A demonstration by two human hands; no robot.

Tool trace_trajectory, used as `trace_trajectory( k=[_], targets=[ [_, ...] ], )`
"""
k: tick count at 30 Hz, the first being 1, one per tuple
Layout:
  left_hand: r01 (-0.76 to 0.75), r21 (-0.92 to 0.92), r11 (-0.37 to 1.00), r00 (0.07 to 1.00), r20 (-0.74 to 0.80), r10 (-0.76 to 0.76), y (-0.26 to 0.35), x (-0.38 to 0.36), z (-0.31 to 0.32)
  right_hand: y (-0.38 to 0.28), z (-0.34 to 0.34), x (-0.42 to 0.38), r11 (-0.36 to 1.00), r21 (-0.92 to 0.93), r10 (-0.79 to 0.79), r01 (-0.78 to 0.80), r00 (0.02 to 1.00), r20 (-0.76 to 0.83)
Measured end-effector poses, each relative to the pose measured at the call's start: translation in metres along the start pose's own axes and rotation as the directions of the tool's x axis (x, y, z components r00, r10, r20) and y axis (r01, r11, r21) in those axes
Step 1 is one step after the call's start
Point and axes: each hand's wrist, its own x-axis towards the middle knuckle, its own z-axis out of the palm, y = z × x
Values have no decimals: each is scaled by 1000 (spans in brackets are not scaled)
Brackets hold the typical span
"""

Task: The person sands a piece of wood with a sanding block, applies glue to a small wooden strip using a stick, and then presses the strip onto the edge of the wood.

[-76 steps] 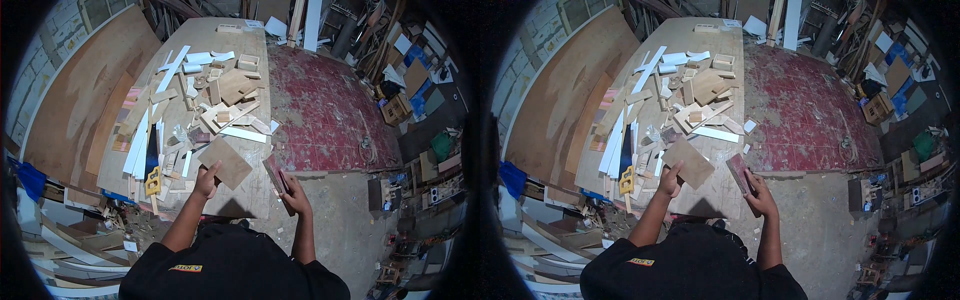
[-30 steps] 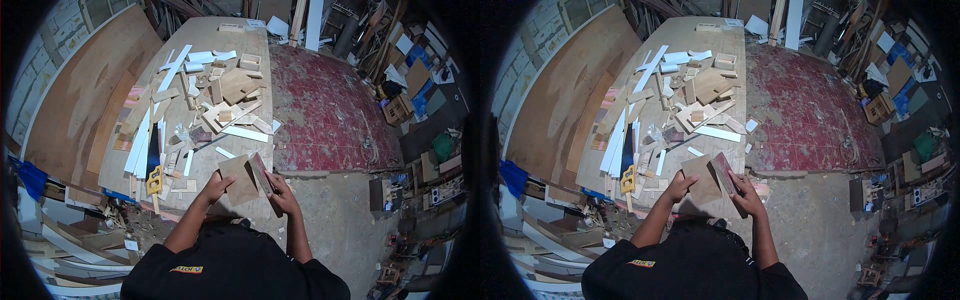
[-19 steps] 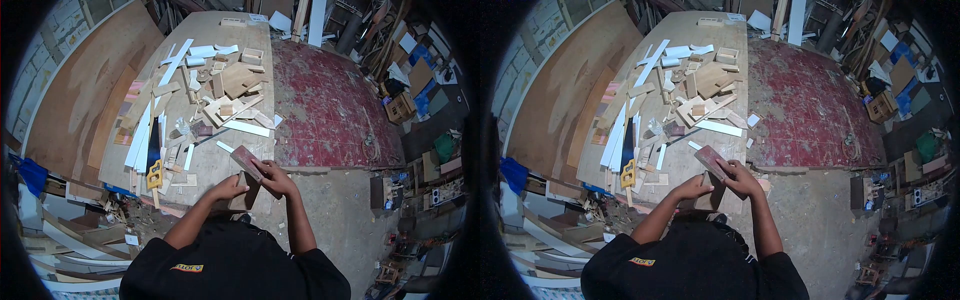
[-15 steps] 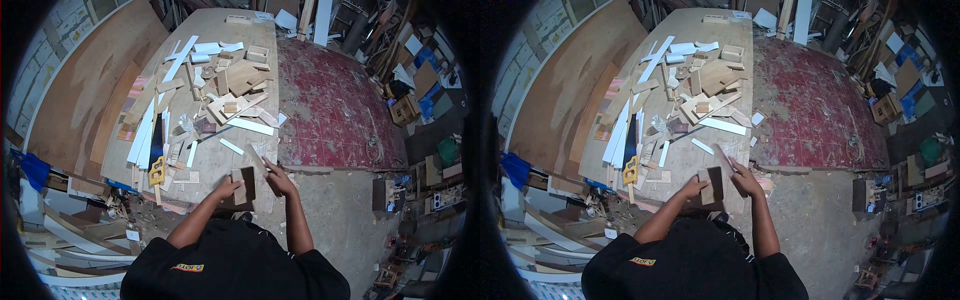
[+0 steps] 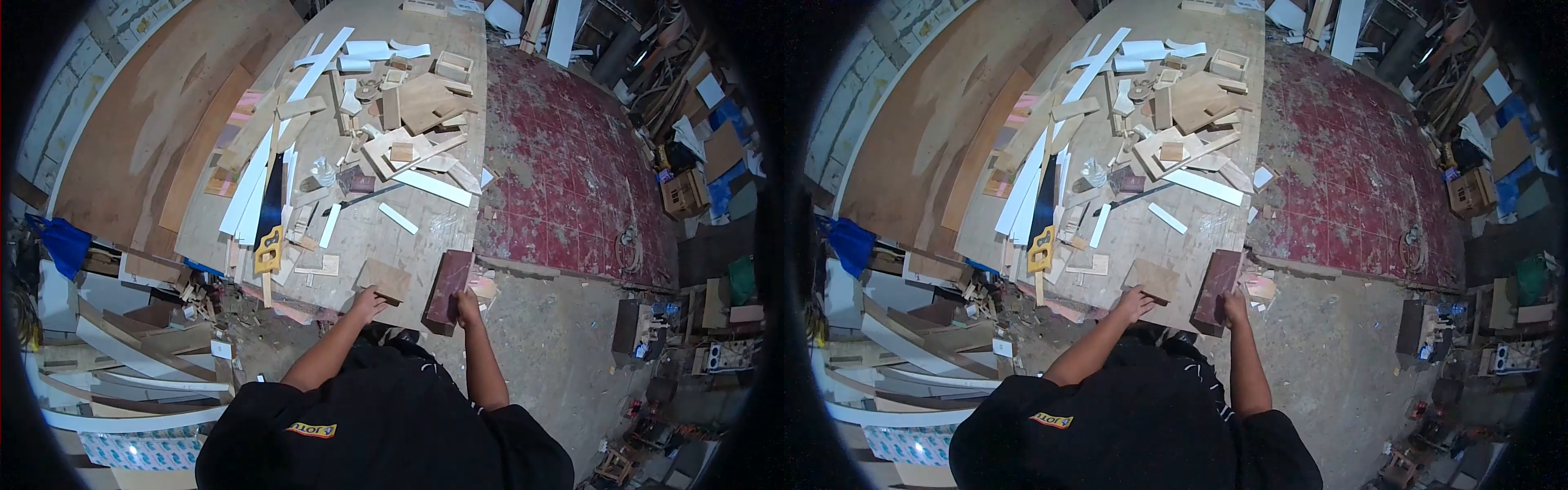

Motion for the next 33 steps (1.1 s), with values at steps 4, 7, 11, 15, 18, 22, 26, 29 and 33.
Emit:
trace_trajectory(
  k=[4,7,11,15,18,22,26,29,33],
  targets=[
    [103,372,923,988,70,-138,10,-8,-9,25,17,30,955,-157,-264,252,963,-55],
    [91,452,887,990,54,-129,19,-16,-19,29,20,42,847,-448,-373,287,921,-115],
    [4,545,839,999,24,-21,32,-20,-35,18,26,30,835,-522,-306,174,935,-179],
    [-230,656,718,948,-15,318,58,-11,-42,13,19,31,938,-169,-325,304,939,-112],
    [-377,740,557,795,-49,604,85,10,-49,12,25,35,926,-162,-362,341,923,-128],
    [-396,886,243,624,65,779,138,26,-51,-11,34,24,801,-552,-335,233,938,-90],
    [-220,973,67,563,71,823,174,25,-26,-12,42,37,566,-824,-265,-22,942,-206],
    [-50,999,-12,586,39,809,195,39,-18,-41,65,12,472,-866,-234,-165,924,-304],
    [-33,997,-75,620,79,781,203,66,-28,-68,96,-6,462,-882,-376,-96,879,-293]
  ],
)
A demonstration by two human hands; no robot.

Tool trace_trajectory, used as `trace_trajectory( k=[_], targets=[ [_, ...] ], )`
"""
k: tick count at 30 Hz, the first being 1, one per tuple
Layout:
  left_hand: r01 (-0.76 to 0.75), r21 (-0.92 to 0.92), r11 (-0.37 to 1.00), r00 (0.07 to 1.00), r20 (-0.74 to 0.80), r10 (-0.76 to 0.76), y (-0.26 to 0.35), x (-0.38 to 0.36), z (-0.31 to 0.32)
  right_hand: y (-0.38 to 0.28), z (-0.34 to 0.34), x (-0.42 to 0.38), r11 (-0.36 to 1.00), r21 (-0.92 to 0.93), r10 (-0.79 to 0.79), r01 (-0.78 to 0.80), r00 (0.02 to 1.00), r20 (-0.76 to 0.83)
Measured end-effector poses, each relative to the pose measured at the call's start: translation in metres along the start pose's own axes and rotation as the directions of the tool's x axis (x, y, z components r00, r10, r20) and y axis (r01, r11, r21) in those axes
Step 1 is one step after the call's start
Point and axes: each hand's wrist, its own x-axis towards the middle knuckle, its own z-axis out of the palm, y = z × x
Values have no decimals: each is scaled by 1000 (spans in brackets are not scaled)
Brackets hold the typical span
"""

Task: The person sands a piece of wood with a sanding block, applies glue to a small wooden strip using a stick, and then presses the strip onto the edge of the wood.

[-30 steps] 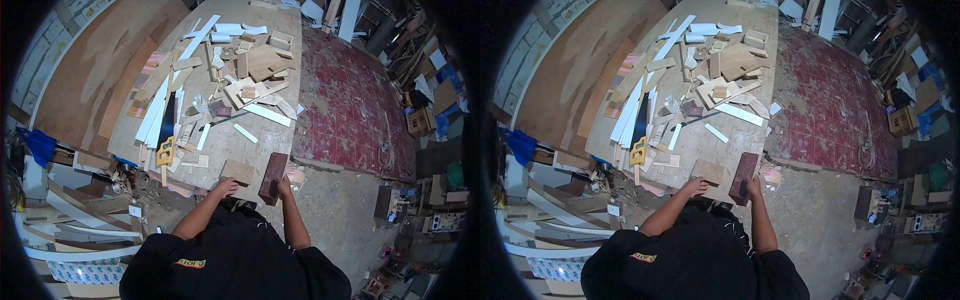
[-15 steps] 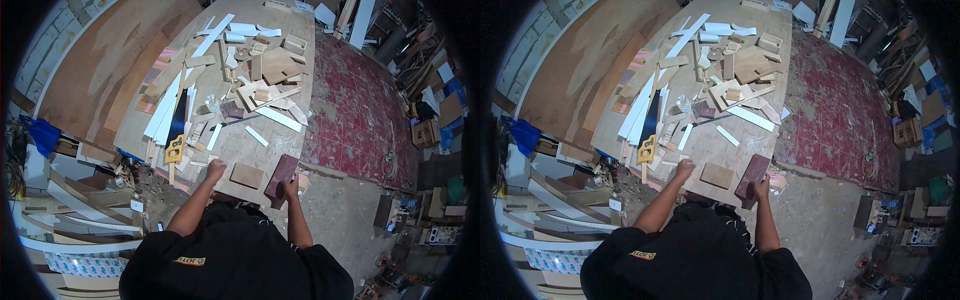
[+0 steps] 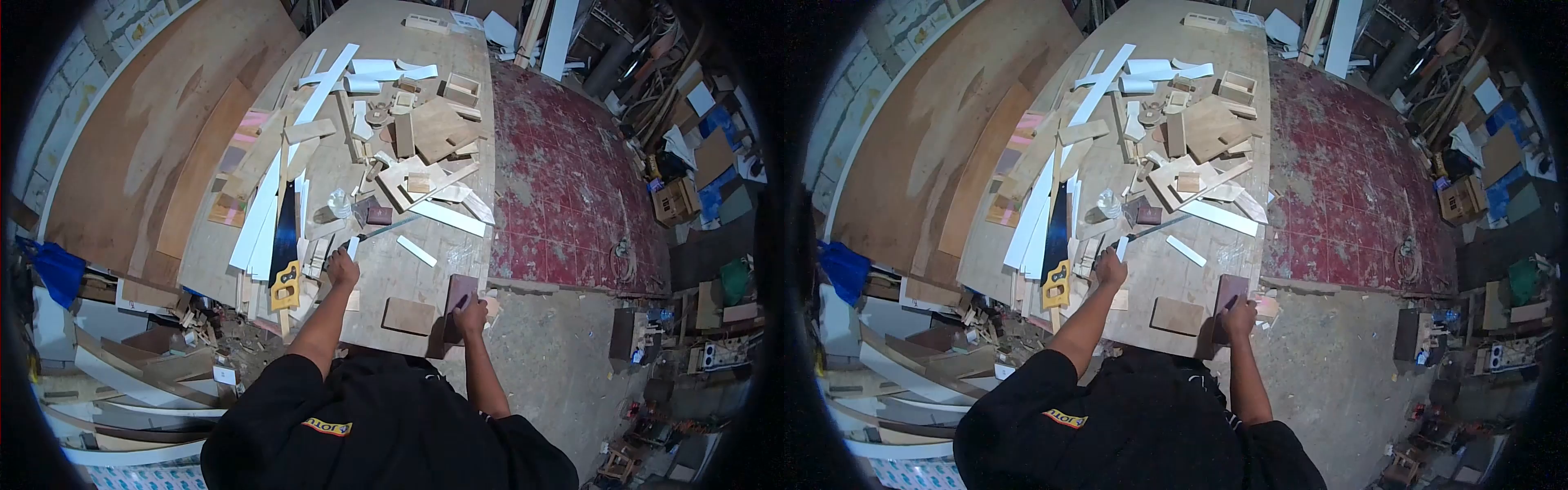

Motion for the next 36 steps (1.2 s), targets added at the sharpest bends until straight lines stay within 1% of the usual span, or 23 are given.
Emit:
trace_trajectory(
  k=[1,3,4,6,7,8,9,10,11,13,15,17,19,21,22,23,24,25,27,29,31,32,36],
  targets=[
    [-2,0,1000,1000,8,1,-3,1,1,-10,4,0,1000,-4,7,-7,1000,3],
    [-18,8,1000,1000,20,18,-11,1,4,-26,14,-4,984,81,-153,159,985,-83],
    [-17,8,1000,1000,25,17,-16,2,9,-38,18,-6,985,78,-151,157,985,-79],
    [-130,-81,988,991,-32,127,-26,4,21,-67,25,-9,887,158,-418,435,899,-127],
    [-125,-81,989,992,-36,122,-28,4,30,-85,26,-10,884,158,-424,440,897,-126],
    [-119,-271,955,992,0,124,-26,1,42,-104,27,-11,801,256,-533,541,840,-103],
    [-102,-449,888,991,34,131,-25,-3,48,-123,29,-12,698,356,-636,621,766,-90],
    [-58,-663,747,962,162,218,-21,-9,37,-144,32,-14,693,359,-642,625,762,-85],
    [28,-826,563,909,256,329,-18,-17,25,-167,36,-16,609,378,-710,697,692,-130],
    [401,-855,330,863,473,178,3,-39,-19,-205,49,-15,468,409,-815,783,561,-143],
    [375,-924,81,925,379,41,-12,-21,15,-236,78,-19,434,402,-857,806,507,-91],
    [91,-953,290,985,130,117,-48,14,23,-263,57,-45,531,295,-847,794,485,218],
    [422,-878,-227,905,423,45,-53,14,-50,-272,64,-67,387,255,-907,886,317,278],
    [407,-861,-304,908,419,28,-84,37,-65,-268,77,-83,233,198,-962,952,196,190],
    [375,-834,-405,920,387,56,-96,42,-74,-282,64,-80,221,195,-965,956,184,189],
    [341,-796,-500,933,350,80,-108,47,-84,-296,49,-71,294,247,-836,923,122,536],
    [337,-824,-455,938,337,84,-114,46,-101,-305,35,-65,380,263,-594,887,16,804],
    [326,-827,-458,941,330,75,-118,48,-107,-289,76,-38,222,368,-896,903,40,442],
    [340,-812,-475,937,335,99,-124,52,-116,-304,86,9,479,305,-872,823,406,274],
    [347,-777,-525,935,327,134,-123,49,-122,-324,92,59,627,347,-744,698,668,0],
    [352,-769,-534,935,314,165,-121,48,-123,-353,53,72,728,356,-581,585,803,-132],
    [350,-768,-537,936,314,161,-118,47,-124,-363,40,77,764,394,-524,511,848,-84],
    [380,-724,-575,925,300,232,-108,45,-127,-375,53,107,719,456,-559,525,826,-70]
  ],
)
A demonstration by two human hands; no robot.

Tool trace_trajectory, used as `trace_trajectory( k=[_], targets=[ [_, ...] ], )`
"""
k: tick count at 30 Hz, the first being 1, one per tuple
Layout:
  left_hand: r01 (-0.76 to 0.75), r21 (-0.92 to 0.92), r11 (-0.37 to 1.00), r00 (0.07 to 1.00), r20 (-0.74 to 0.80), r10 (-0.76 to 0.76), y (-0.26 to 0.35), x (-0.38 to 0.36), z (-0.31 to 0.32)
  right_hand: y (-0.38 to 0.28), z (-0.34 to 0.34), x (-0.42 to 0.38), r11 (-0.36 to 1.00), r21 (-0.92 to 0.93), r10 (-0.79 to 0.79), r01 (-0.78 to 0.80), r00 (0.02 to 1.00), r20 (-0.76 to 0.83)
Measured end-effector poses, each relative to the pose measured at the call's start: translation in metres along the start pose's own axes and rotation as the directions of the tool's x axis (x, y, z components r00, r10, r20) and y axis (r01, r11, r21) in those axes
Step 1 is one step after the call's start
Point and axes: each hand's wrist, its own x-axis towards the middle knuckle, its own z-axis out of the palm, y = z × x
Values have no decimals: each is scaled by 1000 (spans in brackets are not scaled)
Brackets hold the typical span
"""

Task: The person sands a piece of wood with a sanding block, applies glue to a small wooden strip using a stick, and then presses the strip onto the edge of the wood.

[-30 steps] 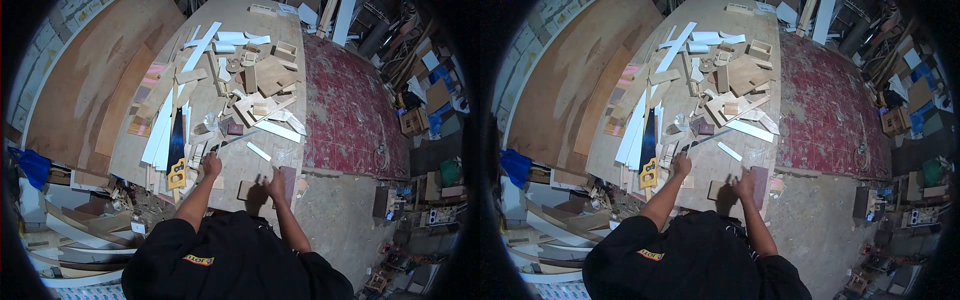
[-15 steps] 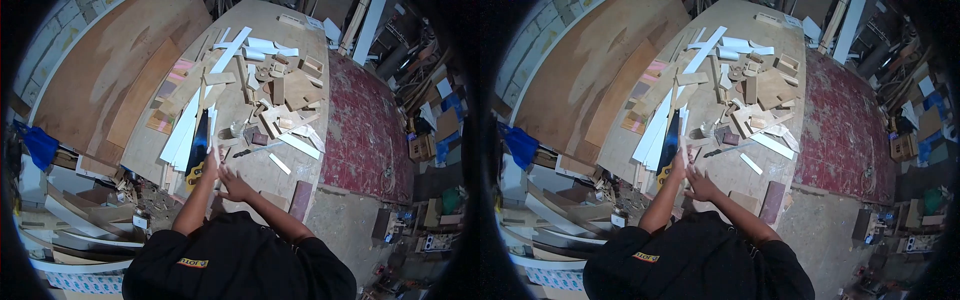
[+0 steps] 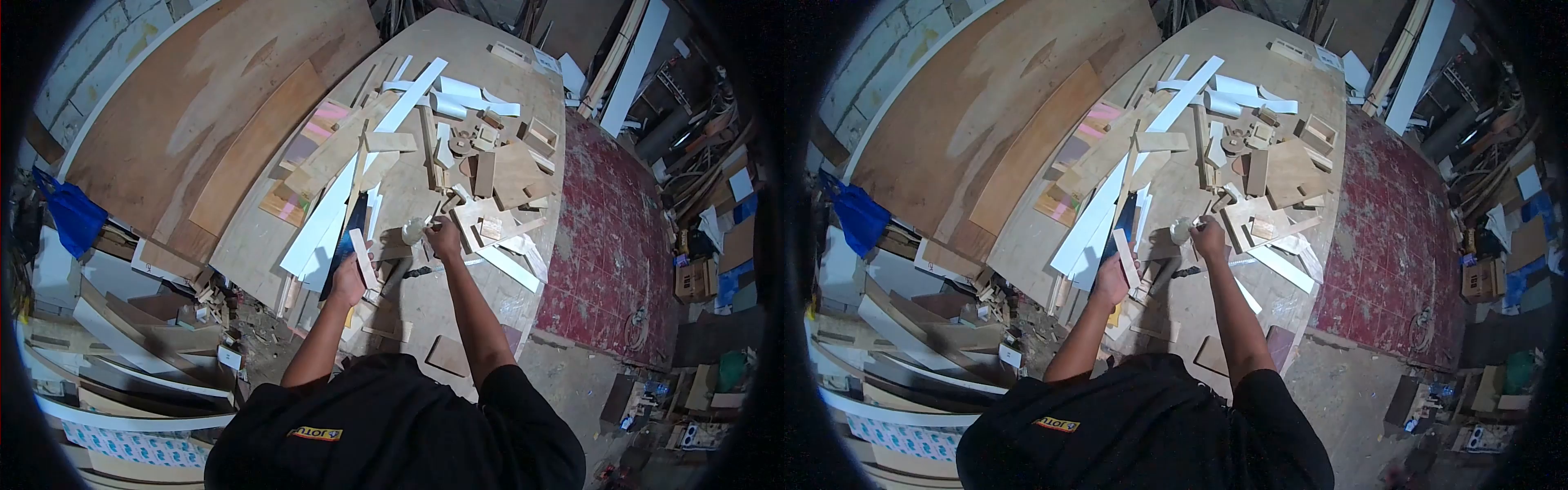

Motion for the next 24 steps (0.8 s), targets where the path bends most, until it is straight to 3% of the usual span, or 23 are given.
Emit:
trace_trajectory(
  k=[2,5,11,18,20,23,24],
  targets=[
    [17,-37,999,999,35,-16,-1,-1,2,8,8,10,993,12,-114,113,985,128],
    [1,-11,1000,999,-33,-1,0,-7,11,6,13,12,989,-50,-131,143,974,182],
    [1,58,998,1000,-20,1,-6,-9,-10,-10,7,12,922,-69,-371,381,921,119],
    [18,77,997,1000,-9,-18,-11,-15,-17,-24,0,10,891,-196,-380,410,909,174],
    [64,79,995,998,-29,-62,-10,-19,-11,-10,12,14,884,-335,-220,326,923,317],
    [56,127,990,996,-76,-46,-12,-21,-14,-8,16,18,916,-179,-326,359,926,190],
    [58,122,991,997,-58,-51,-10,-22,-15,-10,16,19,950,-80,-293,303,949,120]
  ],
)
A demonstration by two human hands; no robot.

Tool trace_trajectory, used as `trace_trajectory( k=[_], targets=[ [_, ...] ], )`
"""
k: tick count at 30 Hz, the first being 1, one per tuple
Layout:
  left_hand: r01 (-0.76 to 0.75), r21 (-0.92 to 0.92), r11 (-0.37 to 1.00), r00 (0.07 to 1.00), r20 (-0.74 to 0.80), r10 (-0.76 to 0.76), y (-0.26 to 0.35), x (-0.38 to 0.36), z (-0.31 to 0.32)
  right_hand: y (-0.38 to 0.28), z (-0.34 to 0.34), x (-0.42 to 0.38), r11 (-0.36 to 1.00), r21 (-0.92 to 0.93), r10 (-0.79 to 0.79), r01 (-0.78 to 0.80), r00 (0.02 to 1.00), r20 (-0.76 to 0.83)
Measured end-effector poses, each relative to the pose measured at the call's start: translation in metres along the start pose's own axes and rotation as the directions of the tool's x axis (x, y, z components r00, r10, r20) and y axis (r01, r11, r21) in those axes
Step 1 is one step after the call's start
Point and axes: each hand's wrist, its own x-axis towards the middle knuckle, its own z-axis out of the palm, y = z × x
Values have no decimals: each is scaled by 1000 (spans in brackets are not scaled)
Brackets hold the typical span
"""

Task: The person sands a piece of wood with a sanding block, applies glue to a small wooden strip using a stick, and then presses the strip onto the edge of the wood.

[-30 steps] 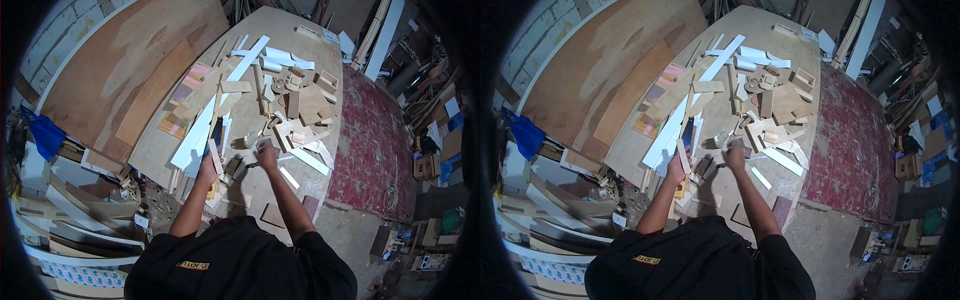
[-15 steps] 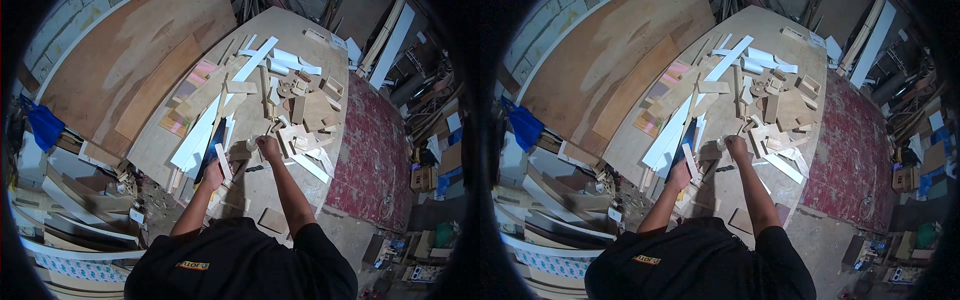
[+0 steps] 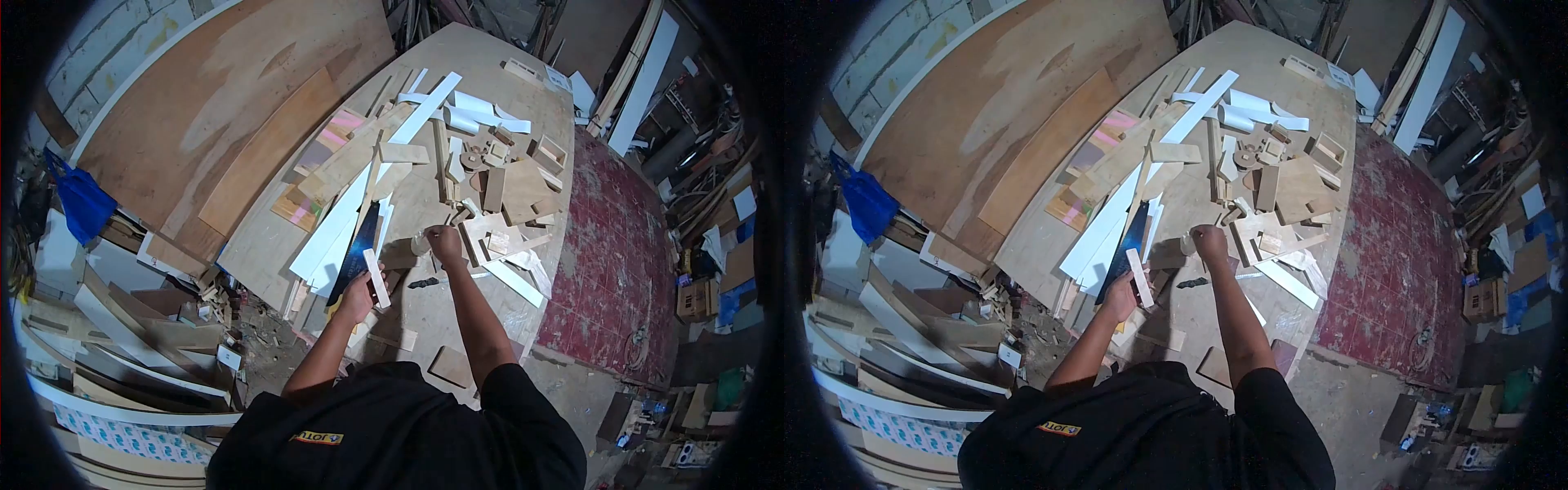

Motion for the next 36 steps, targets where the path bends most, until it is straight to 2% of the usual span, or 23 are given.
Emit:
trace_trajectory(
  k=[1,3,5,7,8,10,14,17,19,20,22,23,24,26,27,28,30,31,32,33,34,35,36],
  targets=[
    [-3,-3,1000,1000,-2,3,1,-2,-1,-1,0,0,1000,0,-3,3,1000,3],
    [2,6,1000,1000,8,-2,2,-6,-2,0,2,-4,988,-146,59,-44,993,101],
    [-2,12,1000,1000,-4,2,3,-8,-2,0,2,0,990,-129,64,-50,993,103],
    [-2,13,1000,1000,-17,2,2,-7,-3,-5,-3,-2,993,-56,105,-104,995,-1],
    [-7,8,1000,1000,-20,7,1,-7,-5,-7,-4,-4,993,-59,106,-106,994,1],
    [-9,8,1000,1000,-21,9,-1,-8,-8,-2,1,-4,980,-190,60,-53,998,30],
    [-6,1,1000,1000,-7,6,-2,-7,-7,-14,-5,-4,990,-134,38,-42,999,-31],
    [-2,-2,1000,1000,-11,2,-4,-6,-10,-12,-3,-5,970,-186,152,-160,987,-58],
    [0,3,1000,1000,1,0,-3,-4,-10,-6,2,-5,941,-329,108,-84,993,56],
    [4,9,1000,1000,-22,-3,-2,-3,-11,-2,3,-5,940,-330,111,-86,992,56],
    [10,11,1000,999,-49,-9,-3,-1,-10,-15,-7,-9,993,-87,76,-84,993,-90],
    [8,7,1000,996,-85,-7,-3,1,-9,-18,-8,-9,992,-89,80,-88,993,-88],
    [8,5,1000,993,-119,-7,-5,4,-8,-15,-6,-9,974,-192,113,-116,993,-24],
    [13,-15,1000,996,-89,-14,-11,15,-14,9,6,-8,944,-314,141,-98,983,116],
    [7,-34,999,998,-63,-9,-12,20,-17,8,3,-8,944,-314,144,-102,983,113],
    [3,-14,1000,992,-130,-5,-14,28,-16,1,-5,-8,966,-232,131,-111,989,72],
    [5,-55,998,988,-153,-13,-23,54,-22,-10,-20,-13,990,-87,112,-114,993,-20],
    [1,-92,996,985,-172,-16,-21,65,-15,-11,-22,-14,989,-89,117,-118,993,-20],
    [-39,147,988,966,-249,75,-21,77,-5,-12,-24,-17,991,-86,96,-100,994,-54],
    [-32,146,989,967,-248,68,-26,90,-1,-15,-27,-20,993,-85,76,-84,993,-89],
    [-214,565,797,927,-139,348,-33,107,-1,-22,-34,-23,989,-107,97,-104,993,-66],
    [-345,845,410,839,81,538,-39,123,-2,-29,-40,-26,987,-112,104,-111,992,-67],
    [-344,842,415,842,81,533,-43,137,0,-32,-45,-27,992,-112,54,-64,995,-89]
  ],
)
